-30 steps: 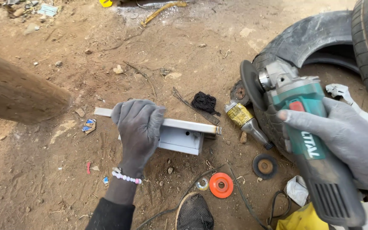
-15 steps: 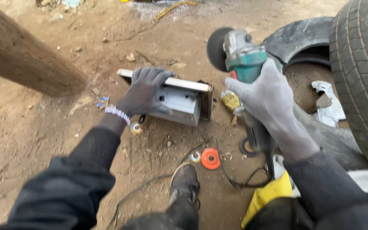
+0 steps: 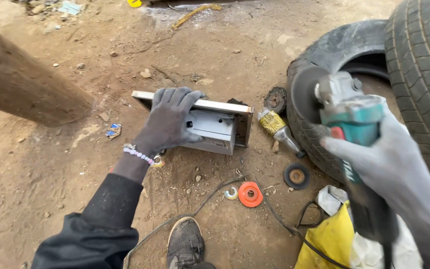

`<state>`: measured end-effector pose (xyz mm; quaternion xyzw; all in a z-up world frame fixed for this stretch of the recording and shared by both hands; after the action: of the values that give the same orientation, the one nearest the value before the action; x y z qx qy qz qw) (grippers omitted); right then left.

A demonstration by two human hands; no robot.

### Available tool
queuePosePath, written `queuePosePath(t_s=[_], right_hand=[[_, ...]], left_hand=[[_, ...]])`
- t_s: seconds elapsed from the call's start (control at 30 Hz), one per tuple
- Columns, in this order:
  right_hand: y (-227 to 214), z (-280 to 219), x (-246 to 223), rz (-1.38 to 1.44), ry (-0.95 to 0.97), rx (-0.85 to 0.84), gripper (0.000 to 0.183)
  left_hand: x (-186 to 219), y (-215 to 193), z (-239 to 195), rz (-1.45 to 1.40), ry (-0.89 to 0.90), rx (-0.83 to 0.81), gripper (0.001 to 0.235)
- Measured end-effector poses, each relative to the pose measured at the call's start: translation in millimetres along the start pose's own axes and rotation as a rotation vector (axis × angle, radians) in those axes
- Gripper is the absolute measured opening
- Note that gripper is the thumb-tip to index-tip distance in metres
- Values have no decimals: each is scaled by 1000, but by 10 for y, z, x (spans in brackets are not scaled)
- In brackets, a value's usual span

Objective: Grinding and trimming the edges of a metal enclosure using a handheld angle grinder

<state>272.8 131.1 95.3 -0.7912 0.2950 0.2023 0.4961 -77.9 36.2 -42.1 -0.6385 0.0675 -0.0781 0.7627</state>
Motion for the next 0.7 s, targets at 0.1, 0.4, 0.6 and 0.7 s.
queuePosePath(t_s=[0.1,0.4,0.6,0.7], right_hand=[[-221,8,272,-95,-24,140,64],[-334,-152,-315,-180,-131,140,68],[84,-63,-790,-562,-67,56,73],[271,77,-712,-666,-16,36,75]], left_hand=[[19,-47,7,23,26,69,119],[-57,7,93,8,18,63,111],[-127,127,209,-51,-50,-7,110],[-141,125,205,-64,-50,15,108]])
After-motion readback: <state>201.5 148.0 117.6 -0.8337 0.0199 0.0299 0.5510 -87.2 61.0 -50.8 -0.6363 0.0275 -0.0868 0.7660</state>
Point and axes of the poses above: each hand's wrist, its own z-axis towards the middle knuckle, its own y-axis out of the palm, x = y × z, the point moved 4 cm from there along z, towards the middle knuckle, and after that the axes turned 10 degrees about y, right-handed, at the moved point
